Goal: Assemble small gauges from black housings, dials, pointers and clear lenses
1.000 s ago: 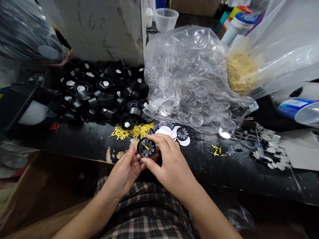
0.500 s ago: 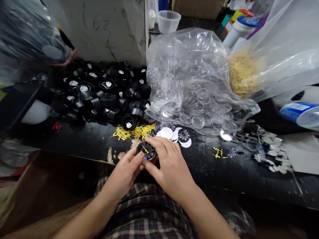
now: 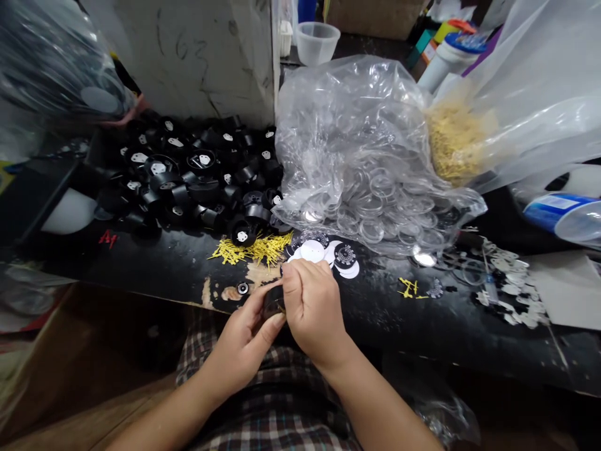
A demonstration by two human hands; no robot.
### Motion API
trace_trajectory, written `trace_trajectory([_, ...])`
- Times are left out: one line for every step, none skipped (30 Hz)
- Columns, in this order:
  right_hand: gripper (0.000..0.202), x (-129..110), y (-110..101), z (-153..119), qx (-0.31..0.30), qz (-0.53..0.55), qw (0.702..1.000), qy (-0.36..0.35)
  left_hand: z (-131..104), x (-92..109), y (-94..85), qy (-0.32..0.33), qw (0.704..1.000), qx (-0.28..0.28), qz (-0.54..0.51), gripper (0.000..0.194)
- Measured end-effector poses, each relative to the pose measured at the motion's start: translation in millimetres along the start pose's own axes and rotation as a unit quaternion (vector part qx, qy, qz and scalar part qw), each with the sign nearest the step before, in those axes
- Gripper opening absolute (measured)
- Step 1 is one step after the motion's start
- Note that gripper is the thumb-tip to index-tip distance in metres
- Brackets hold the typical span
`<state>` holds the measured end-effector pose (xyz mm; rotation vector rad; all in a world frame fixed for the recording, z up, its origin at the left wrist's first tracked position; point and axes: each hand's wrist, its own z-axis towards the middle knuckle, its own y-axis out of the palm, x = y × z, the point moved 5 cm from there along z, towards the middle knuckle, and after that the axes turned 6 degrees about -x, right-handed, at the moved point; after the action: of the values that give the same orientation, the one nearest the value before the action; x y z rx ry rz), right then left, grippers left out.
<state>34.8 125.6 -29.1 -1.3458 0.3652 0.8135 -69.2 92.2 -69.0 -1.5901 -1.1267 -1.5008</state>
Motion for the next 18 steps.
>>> trace_trajectory([0.037, -2, 3, 2, -0.02, 0.009, 1.0, -0.001, -3, 0, -5.1, -0.01, 1.0, 0.015, 0.009, 0.043])
trace_trajectory([0.037, -4, 7, 3, -0.056, 0.019, 0.998, -0.002, -8, -1, -12.1, -0.028, 0.999, 0.029, 0.017, 0.041])
trace_trajectory([0.036, -5, 11, 4, -0.102, 0.032, 0.994, -0.002, -17, -5, -21.0, -0.055, 0.997, 0.043, 0.022, 0.04])
trace_trajectory([0.033, -7, 15, 4, -0.151, 0.052, 0.987, -0.003, -30, -10, -32.1, -0.085, 0.994, 0.06, 0.025, 0.038])
trace_trajectory([0.029, -8, 18, 4, -0.192, 0.075, 0.978, -0.004, -45, -18, -44.9, -0.116, 0.99, 0.077, 0.029, 0.036])
trace_trajectory([0.025, -8, 19, 3, -0.217, 0.101, 0.971, -0.003, -64, -25, -59.7, -0.144, 0.983, 0.106, 0.035, 0.036])
trace_trajectory([0.023, -8, 19, 3, -0.225, 0.125, 0.966, 0.001, -83, -32, -76.5, -0.162, 0.973, 0.155, 0.047, 0.037])
trace_trajectory([0.022, -6, 18, 3, -0.221, 0.144, 0.964, 0.01, -102, -38, -92.7, -0.177, 0.96, 0.202, 0.084, 0.038])
trace_trajectory([0.022, -5, 18, 3, -0.213, 0.157, 0.964, 0.022, -118, -38, -108.5, -0.174, 0.935, 0.266, 0.156, 0.039])
trace_trajectory([0.023, -5, 19, 4, -0.208, 0.165, 0.964, 0.03, -128, -34, -119.5, -0.152, 0.907, 0.313, 0.238, 0.041])
trace_trajectory([0.023, -6, 22, 4, -0.208, 0.172, 0.962, 0.031, -131, -28, -124.6, -0.123, 0.881, 0.337, 0.309, 0.043])
trace_trajectory([0.022, -9, 25, 5, -0.218, 0.177, 0.959, 0.025, -125, -20, -124.6, -0.087, 0.863, 0.342, 0.361, 0.045])
trace_trajectory([0.02, -14, 29, 5, -0.233, 0.181, 0.955, 0.011, -112, -12, -120.3, -0.047, 0.86, 0.325, 0.39, 0.047])
trace_trajectory([0.018, -19, 33, 4, -0.251, 0.181, 0.951, -0.005, -92, -4, -113.4, 0.001, 0.867, 0.295, 0.402, 0.048])
trace_trajectory([0.016, -24, 35, 4, -0.266, 0.177, 0.947, -0.021, -67, 3, -105.5, 0.034, 0.881, 0.25, 0.4, 0.047])
trace_trajectory([0.015, -26, 36, 3, -0.278, 0.167, 0.945, -0.029, -42, 9, -97.7, 0.064, 0.892, 0.205, 0.398, 0.048])
trace_trajectory([0.014, -26, 35, 1, -0.285, 0.157, 0.945, -0.029, -17, 16, -91.9, 0.089, 0.894, 0.175, 0.402, 0.049])
trace_trajectory([0.015, -23, 33, -1, -0.285, 0.147, 0.947, -0.022, 5, 20, -88.7, 0.097, 0.891, 0.155, 0.416, 0.051])
